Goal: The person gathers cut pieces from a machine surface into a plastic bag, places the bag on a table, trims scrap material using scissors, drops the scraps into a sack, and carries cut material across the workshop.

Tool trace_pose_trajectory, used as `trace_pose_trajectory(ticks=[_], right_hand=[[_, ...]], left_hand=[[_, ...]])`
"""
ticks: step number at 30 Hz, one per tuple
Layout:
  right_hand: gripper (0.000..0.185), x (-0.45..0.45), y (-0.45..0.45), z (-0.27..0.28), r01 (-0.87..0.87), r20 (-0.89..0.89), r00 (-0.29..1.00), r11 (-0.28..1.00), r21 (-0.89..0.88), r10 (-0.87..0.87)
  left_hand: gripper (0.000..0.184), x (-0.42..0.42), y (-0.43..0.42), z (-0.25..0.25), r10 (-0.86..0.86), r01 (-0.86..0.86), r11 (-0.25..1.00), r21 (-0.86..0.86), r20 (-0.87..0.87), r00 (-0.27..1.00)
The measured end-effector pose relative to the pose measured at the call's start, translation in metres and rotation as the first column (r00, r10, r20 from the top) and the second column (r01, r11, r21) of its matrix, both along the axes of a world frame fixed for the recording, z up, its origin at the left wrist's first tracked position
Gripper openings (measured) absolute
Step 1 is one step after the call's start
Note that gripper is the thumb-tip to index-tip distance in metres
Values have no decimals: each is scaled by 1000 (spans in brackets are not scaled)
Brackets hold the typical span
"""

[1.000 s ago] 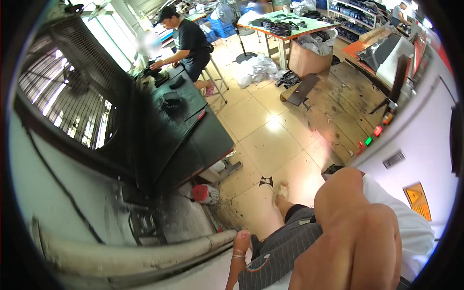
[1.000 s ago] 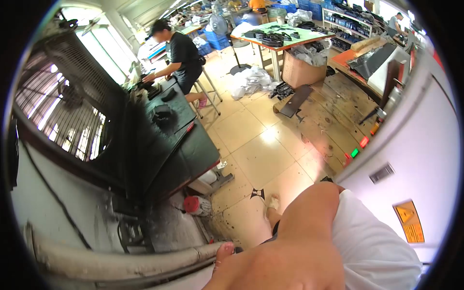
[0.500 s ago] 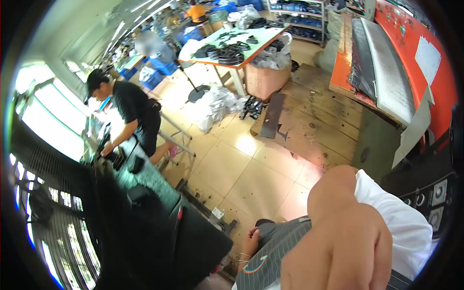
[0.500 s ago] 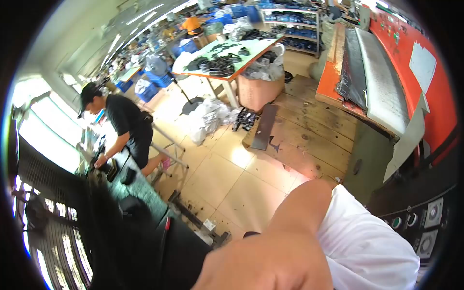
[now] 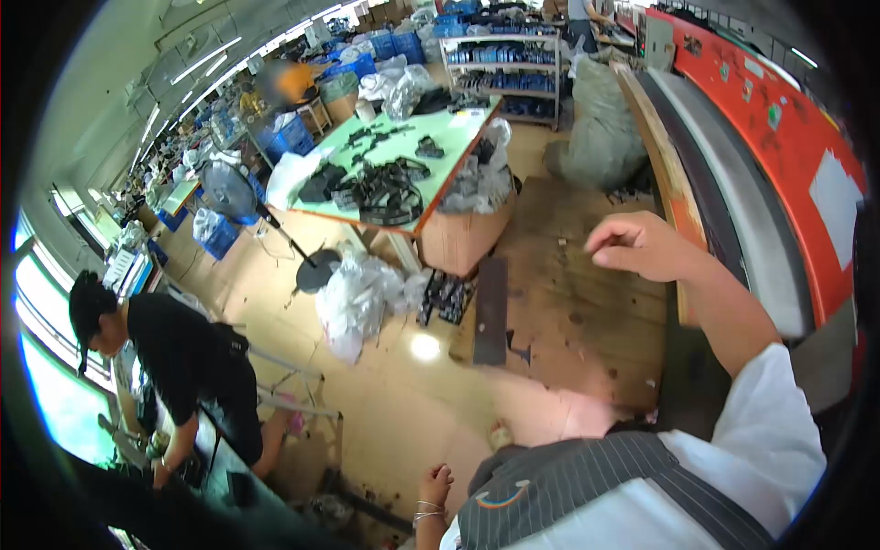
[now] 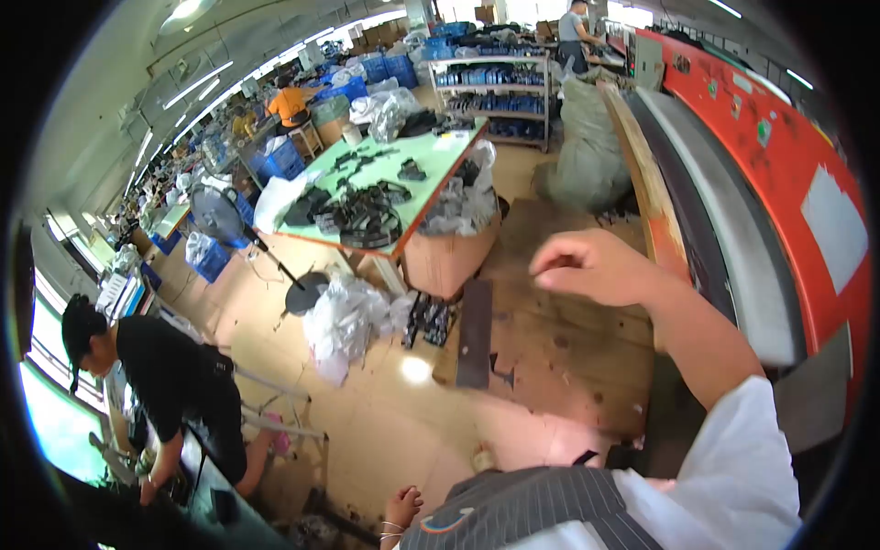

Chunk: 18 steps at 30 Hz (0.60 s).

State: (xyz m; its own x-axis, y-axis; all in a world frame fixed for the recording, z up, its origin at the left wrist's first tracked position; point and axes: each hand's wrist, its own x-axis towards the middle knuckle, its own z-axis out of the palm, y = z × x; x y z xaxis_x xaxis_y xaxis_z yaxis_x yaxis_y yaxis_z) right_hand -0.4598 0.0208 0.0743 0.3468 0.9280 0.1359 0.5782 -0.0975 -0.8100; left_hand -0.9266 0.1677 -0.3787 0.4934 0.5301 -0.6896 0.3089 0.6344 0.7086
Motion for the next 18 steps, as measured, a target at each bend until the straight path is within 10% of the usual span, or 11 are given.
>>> trace_pose_trajectory(ticks=[2,5,7,13,15,18], right_hand=[[26,72,7,-16,381,233,908,918,-107,-349],[33,164,-21,-42,593,518,727,793,-141,-451],[40,203,-49,-64,746,816,385,665,-2,-430],[76,302,-83,-106,933,683,359,267,-241,-636],[87,338,-85,-111,880,764,471,294,-373,-441],[65,350,-76,-119,930,516,352,230,-286,-781]], left_hand=[[29,53,57,44,-5,44,966,256,-151,988],[29,135,142,69,-140,190,918,349,-164,977],[29,198,183,97,-258,316,862,395,-194,946],[28,386,245,112,-536,510,675,533,-121,835],[27,441,252,101,-578,544,710,448,-71,813],[29,504,250,86,-669,640,686,347,-45,742]])
